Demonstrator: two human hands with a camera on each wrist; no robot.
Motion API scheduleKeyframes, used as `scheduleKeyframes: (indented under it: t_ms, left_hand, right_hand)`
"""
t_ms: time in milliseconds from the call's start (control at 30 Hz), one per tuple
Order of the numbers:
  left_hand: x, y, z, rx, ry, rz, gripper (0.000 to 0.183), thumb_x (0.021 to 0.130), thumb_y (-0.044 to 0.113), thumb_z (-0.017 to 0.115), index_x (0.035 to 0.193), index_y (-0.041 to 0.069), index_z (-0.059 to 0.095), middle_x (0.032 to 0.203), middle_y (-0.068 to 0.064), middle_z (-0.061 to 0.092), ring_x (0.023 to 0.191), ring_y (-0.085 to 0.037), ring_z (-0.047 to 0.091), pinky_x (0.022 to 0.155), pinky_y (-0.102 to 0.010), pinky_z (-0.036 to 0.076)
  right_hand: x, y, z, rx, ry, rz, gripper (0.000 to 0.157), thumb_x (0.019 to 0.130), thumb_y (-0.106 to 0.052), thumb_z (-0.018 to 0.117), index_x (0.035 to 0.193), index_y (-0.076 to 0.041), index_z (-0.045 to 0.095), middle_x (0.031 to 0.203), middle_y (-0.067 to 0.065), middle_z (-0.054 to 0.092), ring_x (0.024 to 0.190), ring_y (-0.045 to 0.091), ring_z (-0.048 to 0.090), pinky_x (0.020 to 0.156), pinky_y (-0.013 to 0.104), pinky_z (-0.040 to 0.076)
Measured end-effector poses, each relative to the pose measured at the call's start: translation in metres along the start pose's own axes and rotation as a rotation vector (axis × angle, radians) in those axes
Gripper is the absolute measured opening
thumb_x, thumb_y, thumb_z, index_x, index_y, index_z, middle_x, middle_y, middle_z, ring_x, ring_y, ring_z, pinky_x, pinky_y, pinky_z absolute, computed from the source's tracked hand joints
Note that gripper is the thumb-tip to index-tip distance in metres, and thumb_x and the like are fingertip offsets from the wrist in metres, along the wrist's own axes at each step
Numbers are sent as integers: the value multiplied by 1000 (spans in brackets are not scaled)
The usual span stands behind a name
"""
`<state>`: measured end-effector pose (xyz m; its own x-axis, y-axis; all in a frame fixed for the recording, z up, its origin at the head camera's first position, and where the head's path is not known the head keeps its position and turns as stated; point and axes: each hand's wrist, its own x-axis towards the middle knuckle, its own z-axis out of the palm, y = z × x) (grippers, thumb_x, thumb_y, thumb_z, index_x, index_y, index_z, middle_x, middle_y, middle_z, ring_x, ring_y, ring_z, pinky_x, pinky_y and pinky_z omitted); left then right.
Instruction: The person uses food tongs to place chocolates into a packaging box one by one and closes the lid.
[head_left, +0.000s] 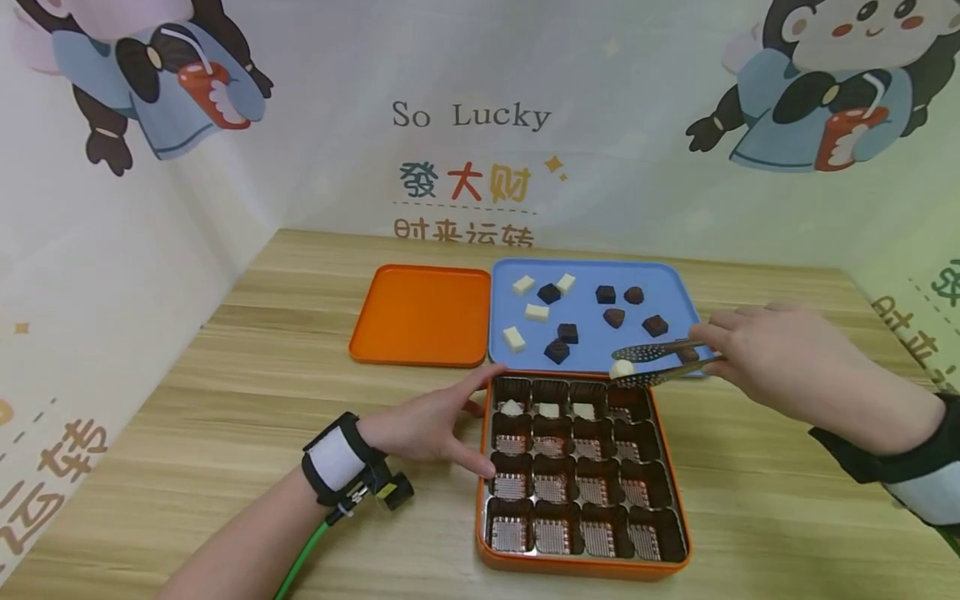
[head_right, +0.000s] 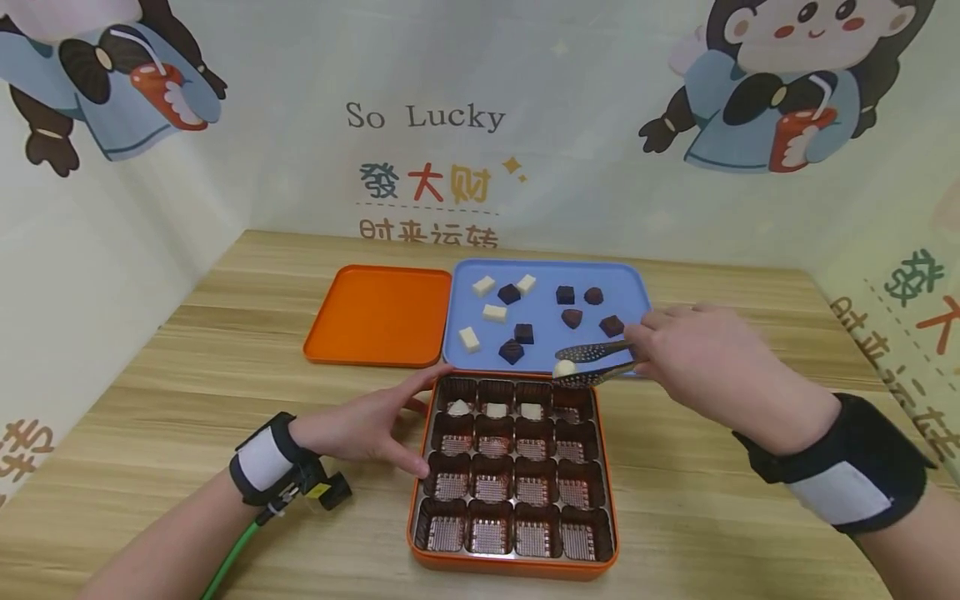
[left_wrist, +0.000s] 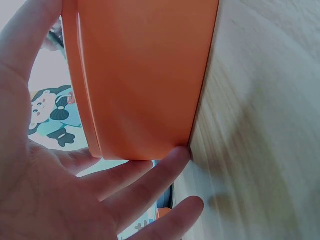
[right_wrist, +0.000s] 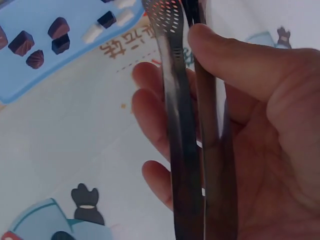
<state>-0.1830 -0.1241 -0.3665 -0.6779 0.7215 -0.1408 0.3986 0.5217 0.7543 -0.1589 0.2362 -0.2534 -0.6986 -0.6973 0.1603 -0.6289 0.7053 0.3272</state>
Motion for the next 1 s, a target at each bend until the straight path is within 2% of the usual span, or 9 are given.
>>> scheduleKeyframes:
  t_ms: [67, 233, 333, 467, 633, 867, 1000]
  left_hand:
    - [0, 0, 0, 4, 1, 3, 109, 62, 53, 74, 143, 39, 1, 149, -1, 18, 117, -13, 43, 94, -35, 34]
    - [1, 1, 0, -4, -8, 3, 111, 62, 53, 74, 144, 36, 1, 148, 0, 20, 116, -11, 44, 93, -34, 35]
    - [1, 1, 0, -5, -13, -3, 112, 62, 52, 74, 144, 34, 1, 148, 1, 21, 116, -11, 44, 92, -33, 36]
    - [1, 0, -1, -4, -12, -9, 111, 62, 52, 74, 143, 37, 1, 148, 1, 21, 116, -10, 44, 92, -33, 36]
    - [1, 0, -1, -8, -13, -19, 110, 62, 52, 74, 143, 40, 1, 148, 1, 19, 117, -12, 43, 92, -33, 36]
    - [0, 1, -1, -16, -8, -18, 110, 62, 50, 75, 142, 40, 1, 148, 0, 19, 117, -14, 44, 93, -32, 35]
    - [0, 1, -1, -12, -10, -21, 111, 62, 50, 75, 144, 37, 1, 148, -1, 19, 118, -15, 43, 94, -32, 34]
  right_hand:
    - [-1, -6, 0, -37, -22, -19, 33, 71, -26, 74, 98, -10, 62, 85, 4, 60, 75, 23, 59, 67, 40, 47]
    - [1, -19, 0, -104, -31, -63, 27, 69, -26, 75, 86, -10, 60, 78, 2, 58, 67, 20, 56, 59, 34, 46]
    - [3, -27, 0, -149, -44, -82, 25, 68, -23, 75, 78, -11, 56, 73, 0, 52, 61, 16, 49, 53, 28, 39]
    - [10, -35, 3, -238, -49, -117, 23, 68, -13, 75, 72, -10, 53, 64, 0, 42, 55, 14, 40, 48, 25, 29]
    - [21, -44, 9, -304, -30, -155, 23, 70, -12, 74, 66, -10, 52, 57, 0, 34, 52, 13, 34, 47, 25, 27]
    - [35, -51, 16, -286, -45, -181, 43, 72, -1, 66, 51, -17, 33, 51, -4, 23, 53, 10, 17, 49, 26, 16]
    - [42, -53, 12, -281, -2, -186, 53, 71, 3, 62, 54, -20, 19, 56, -5, 9, 57, 11, 11, 53, 28, 10]
